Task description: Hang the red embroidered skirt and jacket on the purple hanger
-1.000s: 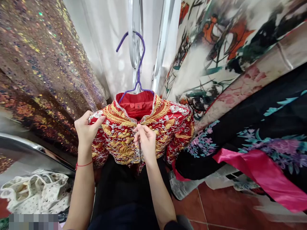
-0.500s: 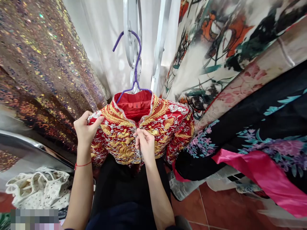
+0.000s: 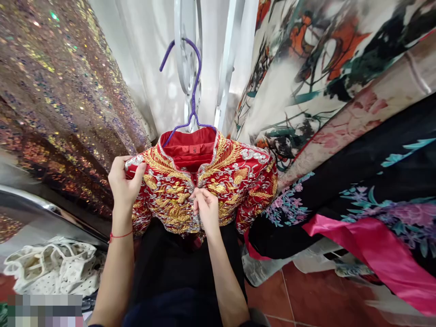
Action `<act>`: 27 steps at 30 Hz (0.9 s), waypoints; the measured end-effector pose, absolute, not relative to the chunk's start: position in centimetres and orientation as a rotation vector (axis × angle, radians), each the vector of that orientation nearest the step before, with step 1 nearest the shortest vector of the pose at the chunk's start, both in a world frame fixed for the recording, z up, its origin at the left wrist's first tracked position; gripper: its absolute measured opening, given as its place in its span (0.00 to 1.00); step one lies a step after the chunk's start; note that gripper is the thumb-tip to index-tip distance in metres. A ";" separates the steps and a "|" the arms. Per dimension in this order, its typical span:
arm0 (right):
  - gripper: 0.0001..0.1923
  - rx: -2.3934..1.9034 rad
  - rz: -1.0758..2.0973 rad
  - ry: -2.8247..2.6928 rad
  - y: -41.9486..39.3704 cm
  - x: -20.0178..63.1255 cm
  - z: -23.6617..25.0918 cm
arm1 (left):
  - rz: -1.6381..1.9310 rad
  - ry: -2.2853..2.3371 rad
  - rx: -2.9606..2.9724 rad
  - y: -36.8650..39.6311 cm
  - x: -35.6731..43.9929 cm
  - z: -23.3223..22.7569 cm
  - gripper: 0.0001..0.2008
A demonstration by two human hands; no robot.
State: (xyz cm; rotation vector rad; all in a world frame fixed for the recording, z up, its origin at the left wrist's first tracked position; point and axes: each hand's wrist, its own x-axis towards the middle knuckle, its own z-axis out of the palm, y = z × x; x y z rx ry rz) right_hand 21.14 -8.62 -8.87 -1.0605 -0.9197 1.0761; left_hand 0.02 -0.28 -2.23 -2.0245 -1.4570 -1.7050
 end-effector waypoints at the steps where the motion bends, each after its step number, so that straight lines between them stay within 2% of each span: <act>1: 0.22 -1.086 1.091 -0.917 -8.5 21.1 -9.8 | -1.691 -1.428 -2.010 -0.6 0.3 -2.6 0.19; 4: 0.24 -1.165 1.145 -0.898 -8.5 20.8 -13.3 | -1.720 -1.395 -1.911 -2.5 1.9 -4.8 0.36; 5: 0.25 -1.185 1.163 -0.890 -8.6 20.6 -14.5 | -1.760 -1.402 -1.864 -3.3 2.7 -6.0 0.39; 7: 0.26 -1.224 1.195 -0.877 -9.0 19.9 -17.1 | -1.841 -1.448 -1.782 -5.0 4.6 -9.0 0.36; 11: 0.26 -1.312 1.253 -0.867 -10.5 18.6 -21.7 | -1.831 -1.558 -2.026 -7.6 7.7 -15.5 0.11; 13: 0.26 -1.354 1.276 -0.865 -11.0 18.3 -23.5 | -1.710 -1.747 -2.211 -8.1 8.4 -17.8 0.16; 16: 0.26 -1.400 1.290 -0.866 -11.4 18.5 -25.3 | -1.345 -2.119 -2.421 -8.2 8.3 -19.4 0.21; 19: 0.24 -1.421 1.290 -0.870 -11.3 18.8 -26.3 | -0.886 -2.375 -2.601 -8.0 7.4 -19.7 0.20; 21: 0.24 -1.428 1.295 -0.876 -11.1 18.9 -26.8 | -0.704 -2.473 -2.659 -7.8 6.8 -19.8 0.18; 27: 0.21 -1.502 1.326 -0.893 -10.9 18.4 -28.6 | -0.662 -2.566 -2.610 -7.8 5.8 -20.1 0.10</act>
